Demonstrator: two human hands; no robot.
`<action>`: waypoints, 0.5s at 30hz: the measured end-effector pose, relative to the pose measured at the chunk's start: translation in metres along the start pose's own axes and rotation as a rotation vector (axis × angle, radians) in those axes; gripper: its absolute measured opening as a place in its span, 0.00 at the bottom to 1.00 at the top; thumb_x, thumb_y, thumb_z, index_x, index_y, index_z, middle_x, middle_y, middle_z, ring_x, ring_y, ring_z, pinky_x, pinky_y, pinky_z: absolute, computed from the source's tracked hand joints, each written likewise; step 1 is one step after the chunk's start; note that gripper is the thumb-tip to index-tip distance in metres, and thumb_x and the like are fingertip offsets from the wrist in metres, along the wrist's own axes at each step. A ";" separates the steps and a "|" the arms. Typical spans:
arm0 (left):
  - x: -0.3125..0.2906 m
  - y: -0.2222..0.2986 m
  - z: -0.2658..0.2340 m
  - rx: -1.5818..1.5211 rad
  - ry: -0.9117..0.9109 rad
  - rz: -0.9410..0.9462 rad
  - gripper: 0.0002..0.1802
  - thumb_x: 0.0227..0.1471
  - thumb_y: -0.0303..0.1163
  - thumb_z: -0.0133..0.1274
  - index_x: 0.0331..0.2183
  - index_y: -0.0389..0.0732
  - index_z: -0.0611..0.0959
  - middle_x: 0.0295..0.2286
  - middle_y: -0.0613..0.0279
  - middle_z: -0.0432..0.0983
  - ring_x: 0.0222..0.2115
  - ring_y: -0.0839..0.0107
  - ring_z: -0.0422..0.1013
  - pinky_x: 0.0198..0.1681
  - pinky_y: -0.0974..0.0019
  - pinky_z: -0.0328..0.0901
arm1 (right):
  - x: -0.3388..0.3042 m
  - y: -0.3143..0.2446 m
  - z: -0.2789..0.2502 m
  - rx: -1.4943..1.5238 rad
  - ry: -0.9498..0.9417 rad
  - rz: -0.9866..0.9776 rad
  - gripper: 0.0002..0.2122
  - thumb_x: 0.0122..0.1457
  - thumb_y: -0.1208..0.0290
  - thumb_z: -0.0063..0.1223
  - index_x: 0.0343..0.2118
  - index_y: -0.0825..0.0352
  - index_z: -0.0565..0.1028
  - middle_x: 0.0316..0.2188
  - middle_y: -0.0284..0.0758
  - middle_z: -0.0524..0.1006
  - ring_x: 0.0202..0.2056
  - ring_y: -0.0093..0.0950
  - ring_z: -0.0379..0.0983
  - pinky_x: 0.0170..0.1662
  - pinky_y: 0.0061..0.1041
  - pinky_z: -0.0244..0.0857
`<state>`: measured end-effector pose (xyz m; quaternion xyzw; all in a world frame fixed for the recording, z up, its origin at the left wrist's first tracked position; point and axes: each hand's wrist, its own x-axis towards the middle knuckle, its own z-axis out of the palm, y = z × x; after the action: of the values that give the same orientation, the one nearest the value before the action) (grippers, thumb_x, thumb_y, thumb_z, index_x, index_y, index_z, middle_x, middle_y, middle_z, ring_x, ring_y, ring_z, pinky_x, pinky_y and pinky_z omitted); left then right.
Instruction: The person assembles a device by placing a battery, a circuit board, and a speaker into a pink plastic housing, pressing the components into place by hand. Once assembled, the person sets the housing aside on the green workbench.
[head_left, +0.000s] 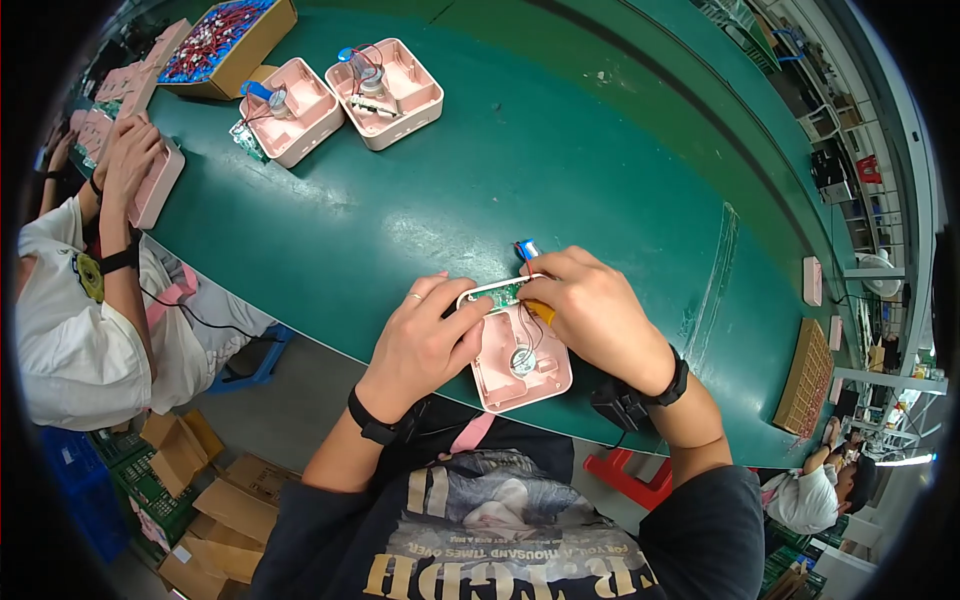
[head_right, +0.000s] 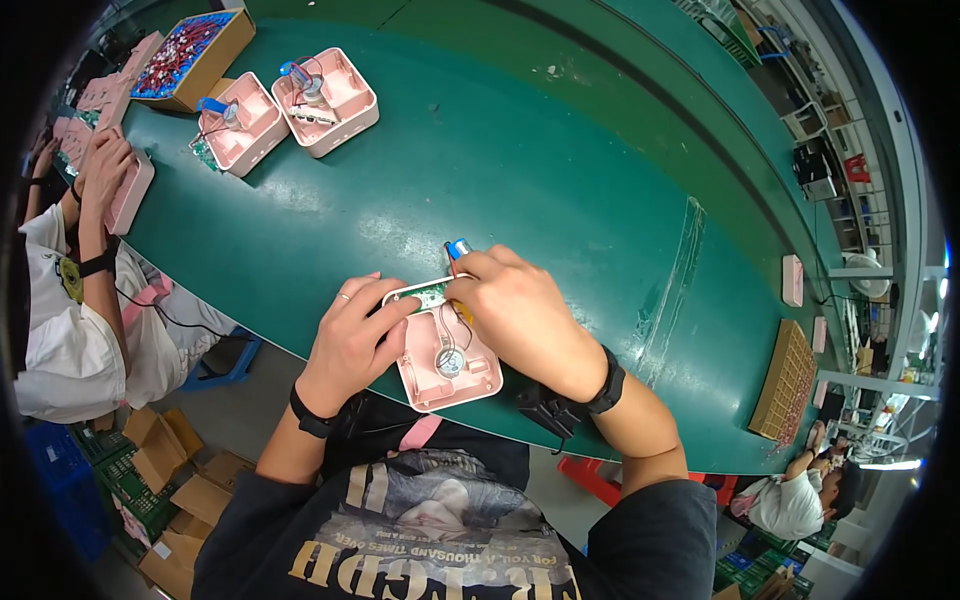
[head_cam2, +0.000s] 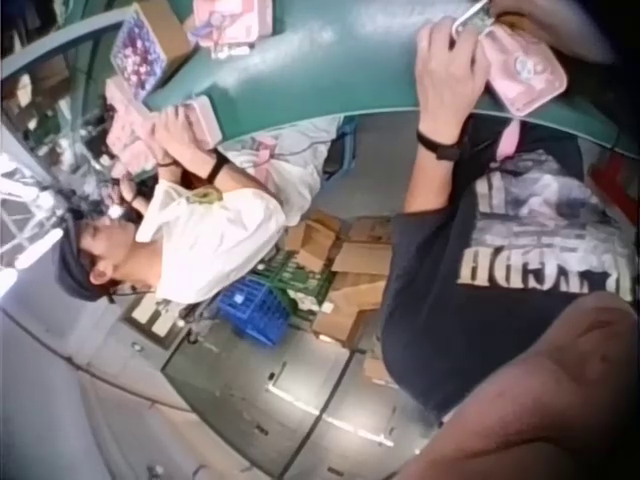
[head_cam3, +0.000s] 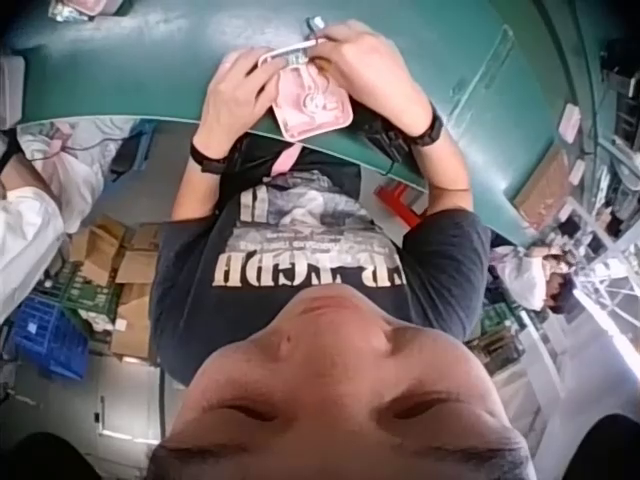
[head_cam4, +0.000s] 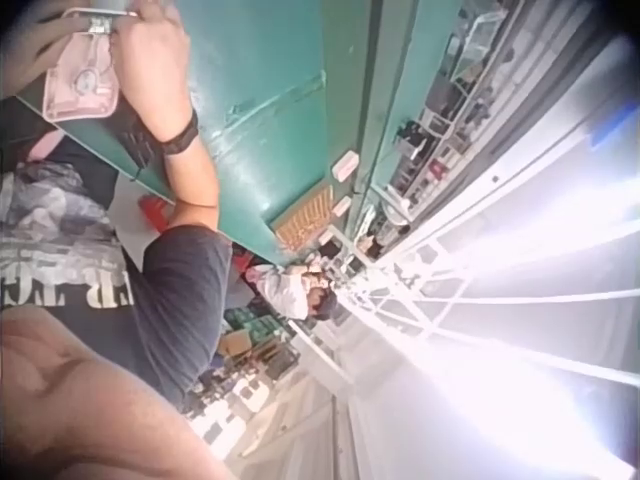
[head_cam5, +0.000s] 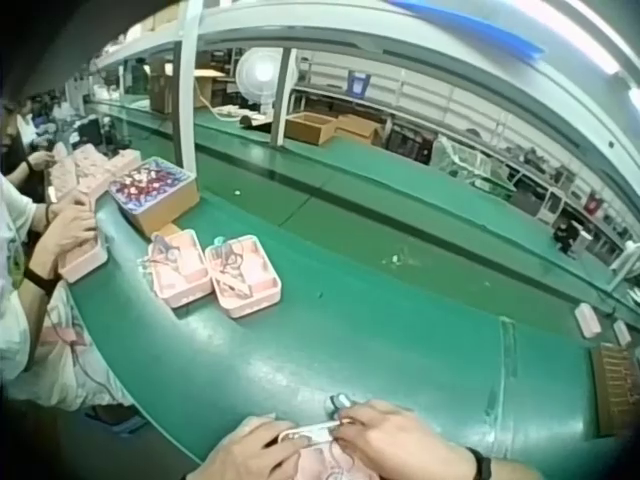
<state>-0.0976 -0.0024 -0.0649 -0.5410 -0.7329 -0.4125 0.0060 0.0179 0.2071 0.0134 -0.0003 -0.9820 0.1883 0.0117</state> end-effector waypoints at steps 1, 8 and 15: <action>0.001 0.000 -0.001 0.003 -0.003 0.004 0.14 0.52 0.28 0.65 0.43 0.41 0.87 0.43 0.56 0.78 0.42 0.52 0.76 0.55 0.50 0.74 | 0.000 -0.001 0.001 0.001 0.005 0.001 0.08 0.52 0.75 0.66 0.36 0.64 0.87 0.45 0.36 0.84 0.44 0.37 0.79 0.47 0.34 0.77; 0.000 0.001 -0.001 0.002 0.017 -0.010 0.12 0.51 0.27 0.64 0.40 0.41 0.88 0.41 0.56 0.78 0.42 0.52 0.75 0.55 0.49 0.73 | 0.003 0.014 -0.003 0.051 0.017 -0.173 0.12 0.54 0.75 0.66 0.43 0.64 0.86 0.45 0.38 0.83 0.46 0.39 0.79 0.47 0.35 0.76; 0.001 0.003 -0.007 0.051 0.041 -0.006 0.10 0.47 0.27 0.65 0.36 0.41 0.90 0.33 0.58 0.75 0.40 0.54 0.73 0.55 0.45 0.70 | 0.005 0.040 -0.012 0.104 0.064 0.031 0.19 0.59 0.73 0.65 0.54 0.65 0.81 0.43 0.42 0.82 0.44 0.44 0.79 0.47 0.39 0.75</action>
<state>-0.0985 -0.0058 -0.0581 -0.5298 -0.7447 -0.4045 0.0334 0.0131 0.2486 0.0095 -0.0209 -0.9700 0.2390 0.0400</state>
